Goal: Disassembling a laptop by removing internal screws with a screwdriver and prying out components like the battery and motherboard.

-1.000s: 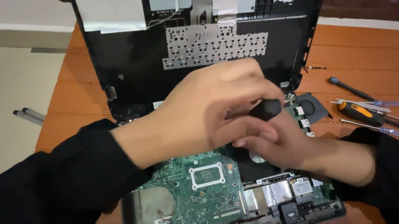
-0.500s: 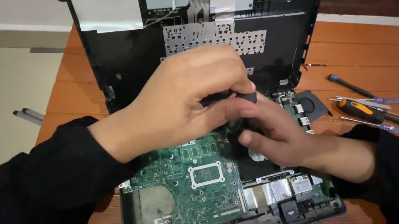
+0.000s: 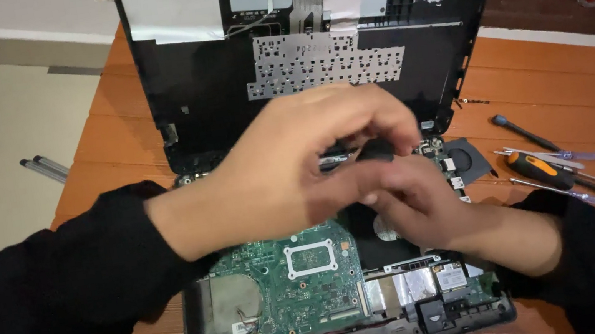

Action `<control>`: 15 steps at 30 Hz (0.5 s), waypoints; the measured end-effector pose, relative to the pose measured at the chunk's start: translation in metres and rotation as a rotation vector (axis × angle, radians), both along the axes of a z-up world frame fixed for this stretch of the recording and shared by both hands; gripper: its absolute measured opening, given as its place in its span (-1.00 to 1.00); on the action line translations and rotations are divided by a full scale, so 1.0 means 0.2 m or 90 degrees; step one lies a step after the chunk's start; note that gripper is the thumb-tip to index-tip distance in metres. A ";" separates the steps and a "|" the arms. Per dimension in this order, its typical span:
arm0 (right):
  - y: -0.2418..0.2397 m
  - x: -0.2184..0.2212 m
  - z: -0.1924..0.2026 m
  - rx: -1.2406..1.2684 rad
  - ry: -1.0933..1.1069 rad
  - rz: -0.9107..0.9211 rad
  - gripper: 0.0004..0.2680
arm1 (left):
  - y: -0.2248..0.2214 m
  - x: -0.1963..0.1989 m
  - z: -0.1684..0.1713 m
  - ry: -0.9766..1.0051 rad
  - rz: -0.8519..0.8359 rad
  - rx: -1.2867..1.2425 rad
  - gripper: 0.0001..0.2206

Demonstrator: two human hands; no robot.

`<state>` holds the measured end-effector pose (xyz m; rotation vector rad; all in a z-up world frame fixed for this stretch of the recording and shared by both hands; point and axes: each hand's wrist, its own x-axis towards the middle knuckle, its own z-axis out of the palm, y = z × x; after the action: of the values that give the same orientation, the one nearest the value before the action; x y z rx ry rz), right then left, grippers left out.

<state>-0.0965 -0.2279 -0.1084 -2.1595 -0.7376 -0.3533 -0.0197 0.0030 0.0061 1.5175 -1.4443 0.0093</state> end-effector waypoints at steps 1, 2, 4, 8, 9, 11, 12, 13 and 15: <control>0.00 0.00 -0.01 -0.006 -0.012 -0.001 -0.77 | 0.02 0.01 0.01 0.030 -0.037 0.001 -0.80; 0.00 0.00 -0.01 -0.012 -0.025 -0.002 -0.73 | 0.03 0.02 0.02 0.061 -0.074 0.001 -0.71; 0.04 -0.01 0.06 -0.019 0.011 0.008 -0.81 | 0.03 0.05 0.00 0.018 -0.076 0.007 -0.66; 0.02 -0.01 0.07 0.019 0.076 0.004 -0.72 | 0.03 0.06 -0.03 0.027 -0.092 0.016 -0.71; 0.03 -0.01 0.08 0.020 0.077 0.003 -0.72 | 0.02 0.05 -0.03 0.028 -0.094 0.016 -0.71; 0.04 0.00 0.11 0.001 0.031 0.035 -0.65 | 0.01 0.04 -0.03 0.001 -0.073 0.009 -0.68; 0.06 0.00 0.13 0.000 0.031 0.035 -0.65 | 0.00 0.04 -0.04 0.000 -0.073 0.009 -0.68; 0.09 0.01 0.16 0.021 0.012 0.052 -0.69 | -0.01 0.03 -0.05 -0.012 -0.066 -0.010 -0.63; 0.12 0.01 0.19 0.041 -0.008 0.071 -0.72 | -0.02 0.02 -0.06 -0.025 -0.058 -0.030 -0.56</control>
<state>-0.0947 -0.2036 -0.0705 -2.0475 -0.8390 -0.3290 -0.0150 -0.0018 -0.0067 1.4187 -1.5330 0.0181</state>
